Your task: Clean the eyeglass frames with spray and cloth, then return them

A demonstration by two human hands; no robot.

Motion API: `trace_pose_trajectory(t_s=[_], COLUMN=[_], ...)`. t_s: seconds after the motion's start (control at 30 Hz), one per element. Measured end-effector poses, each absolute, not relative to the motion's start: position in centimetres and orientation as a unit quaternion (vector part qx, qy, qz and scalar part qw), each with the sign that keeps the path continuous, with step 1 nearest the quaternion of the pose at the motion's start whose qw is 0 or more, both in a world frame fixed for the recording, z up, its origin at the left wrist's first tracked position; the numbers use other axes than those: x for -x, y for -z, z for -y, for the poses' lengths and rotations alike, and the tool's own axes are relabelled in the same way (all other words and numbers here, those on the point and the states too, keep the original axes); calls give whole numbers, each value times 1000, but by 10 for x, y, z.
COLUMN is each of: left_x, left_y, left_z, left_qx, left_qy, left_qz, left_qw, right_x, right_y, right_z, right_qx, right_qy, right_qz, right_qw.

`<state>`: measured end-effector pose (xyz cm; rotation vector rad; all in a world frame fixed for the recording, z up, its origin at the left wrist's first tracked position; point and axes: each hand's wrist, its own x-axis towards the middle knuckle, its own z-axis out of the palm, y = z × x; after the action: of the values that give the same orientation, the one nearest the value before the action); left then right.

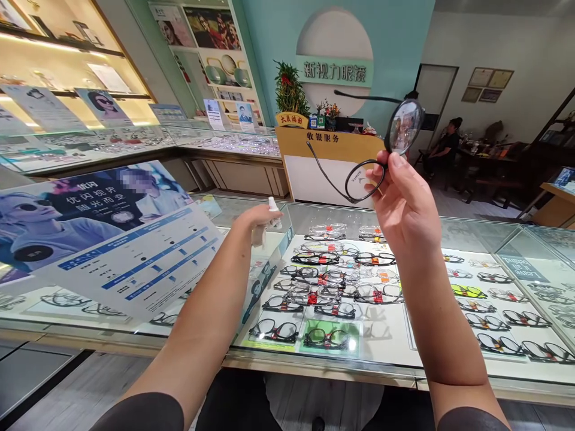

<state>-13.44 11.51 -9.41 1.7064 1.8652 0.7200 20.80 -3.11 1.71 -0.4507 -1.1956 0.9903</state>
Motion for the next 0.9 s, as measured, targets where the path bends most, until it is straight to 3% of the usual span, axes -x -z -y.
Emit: trace_pose_trajectory(t_s=[0.23,0.33,0.5,0.9], left_x=[105,84,44,4], left_y=[58,33,4,10], left_z=[-120,-99,-46,-29], left_qx=[-502,-463,-496,-632], left_qy=[-563,-680,-617,-427], left_qz=[-584,-346,-143,-153], left_qw=[301,451,594,628], right_x=[-210,-210,-210,-190], right_y=[-17,-16,-16,-2], right_z=[24,24,24,16], right_qx=[147,161,184,286], right_qy=[-489,-481,-475,-499], right_qz=[505,518,541,610], right_qw=[696,689,669,546])
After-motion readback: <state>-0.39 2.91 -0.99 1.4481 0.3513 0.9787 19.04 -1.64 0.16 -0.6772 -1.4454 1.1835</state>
